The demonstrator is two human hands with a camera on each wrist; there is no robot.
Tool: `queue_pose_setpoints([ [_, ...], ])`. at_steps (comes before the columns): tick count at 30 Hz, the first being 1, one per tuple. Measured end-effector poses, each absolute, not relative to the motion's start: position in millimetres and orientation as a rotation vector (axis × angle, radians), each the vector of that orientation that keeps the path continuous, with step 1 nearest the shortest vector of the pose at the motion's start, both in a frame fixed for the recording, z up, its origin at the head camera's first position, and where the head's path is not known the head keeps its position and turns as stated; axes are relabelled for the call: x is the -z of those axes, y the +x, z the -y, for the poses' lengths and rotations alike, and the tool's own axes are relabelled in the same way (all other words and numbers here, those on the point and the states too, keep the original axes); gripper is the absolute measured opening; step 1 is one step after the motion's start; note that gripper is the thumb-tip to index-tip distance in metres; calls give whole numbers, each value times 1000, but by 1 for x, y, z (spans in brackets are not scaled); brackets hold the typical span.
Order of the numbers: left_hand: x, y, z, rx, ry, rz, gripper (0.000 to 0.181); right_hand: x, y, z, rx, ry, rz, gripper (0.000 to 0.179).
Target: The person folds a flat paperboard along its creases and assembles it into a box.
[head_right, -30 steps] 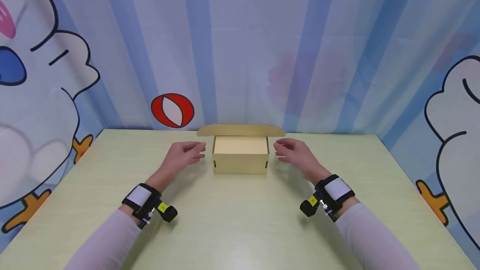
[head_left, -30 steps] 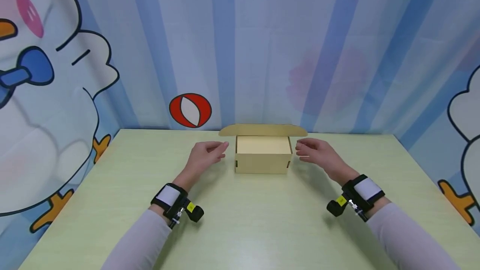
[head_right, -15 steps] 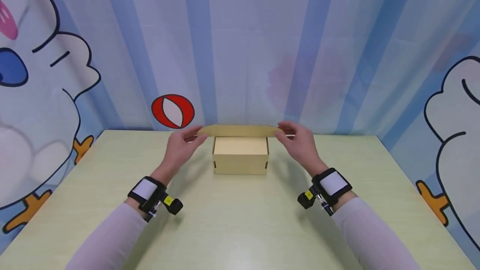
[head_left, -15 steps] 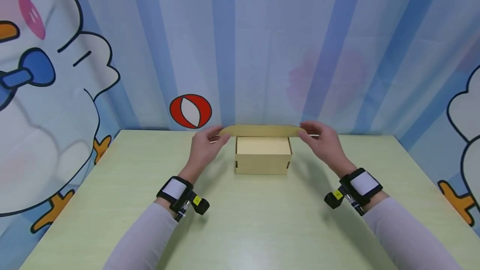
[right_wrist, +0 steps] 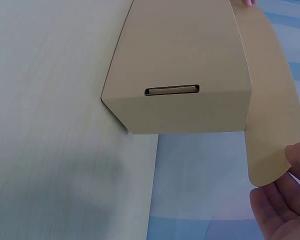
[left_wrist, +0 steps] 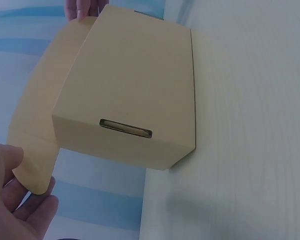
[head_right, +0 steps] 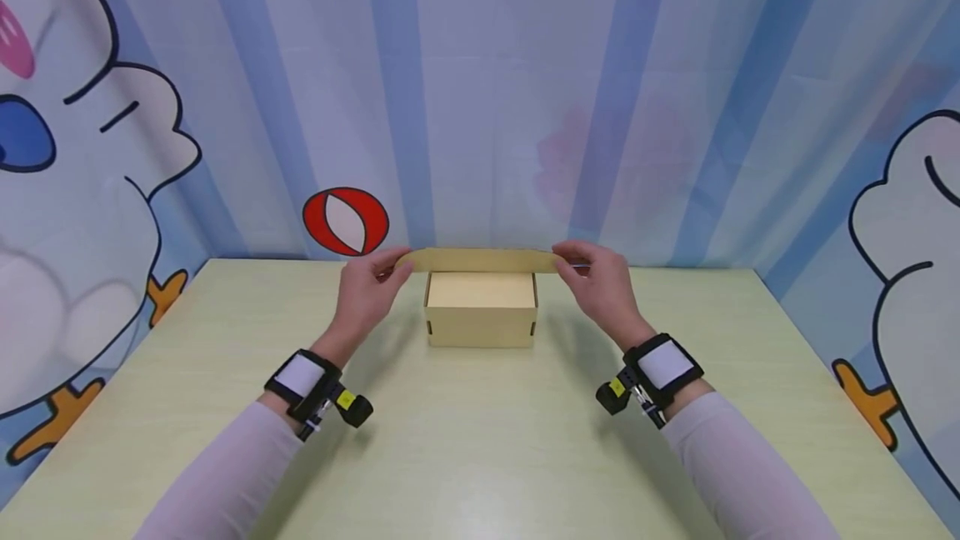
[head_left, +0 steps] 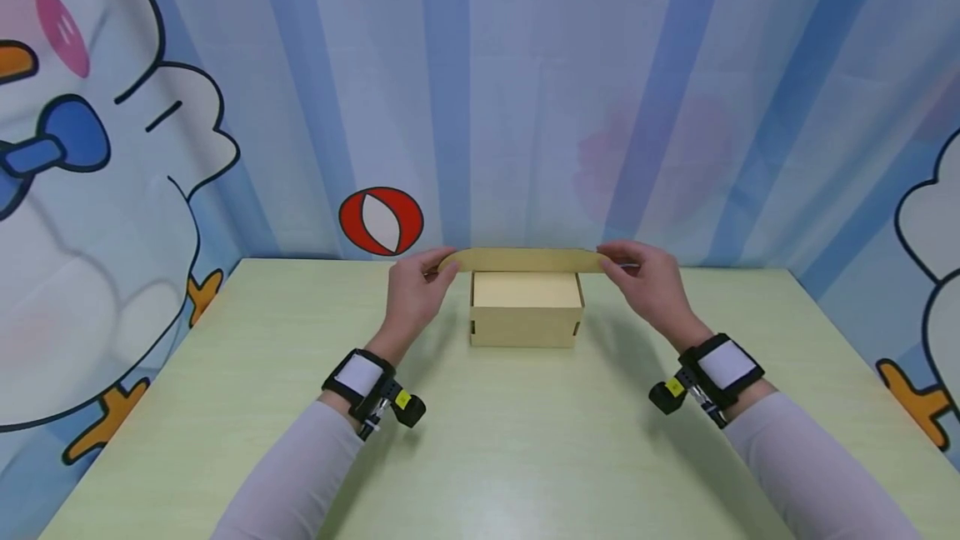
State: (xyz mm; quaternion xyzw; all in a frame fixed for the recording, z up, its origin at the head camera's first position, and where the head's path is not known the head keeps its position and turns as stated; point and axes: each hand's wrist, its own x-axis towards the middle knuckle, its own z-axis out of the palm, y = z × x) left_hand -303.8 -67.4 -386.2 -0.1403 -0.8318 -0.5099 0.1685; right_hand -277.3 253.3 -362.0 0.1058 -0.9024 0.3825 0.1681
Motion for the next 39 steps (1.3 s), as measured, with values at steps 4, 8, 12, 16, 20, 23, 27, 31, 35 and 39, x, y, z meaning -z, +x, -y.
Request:
queue_pose_setpoints([
  [4,387,-304,66,1435,-390,2349,27,362,-278,-255,-1077,305,2566,30],
  [8,387,-305,66,1446,-393,2325,26,363,-278,-254,-1055,331,2569,29],
  [12,388,-304,65,1424,-400,2322,26,364,-277,-254,-1016,341,2573,28],
  [16,388,-303,63,1413,-393,2331,26,365,-277,-254,-1003,334,2576,28],
  [20,388,-302,62,1427,-381,2339,26,365,-276,-254,-1003,330,2576,28],
  [23,388,-302,62,1433,-378,2341,26,365,-276,-254,-1003,334,2573,28],
  [27,387,-300,61,1452,-373,2340,26,365,-275,-254,-994,336,2566,27],
  [31,385,-297,59,1470,-370,2335,25,364,-274,-253,-974,334,2558,27],
  [35,386,-295,57,1458,-394,2320,24,365,-273,-253,-980,323,2560,28],
  [39,387,-294,55,1469,-400,2309,24,366,-270,-252,-990,326,2568,29],
])
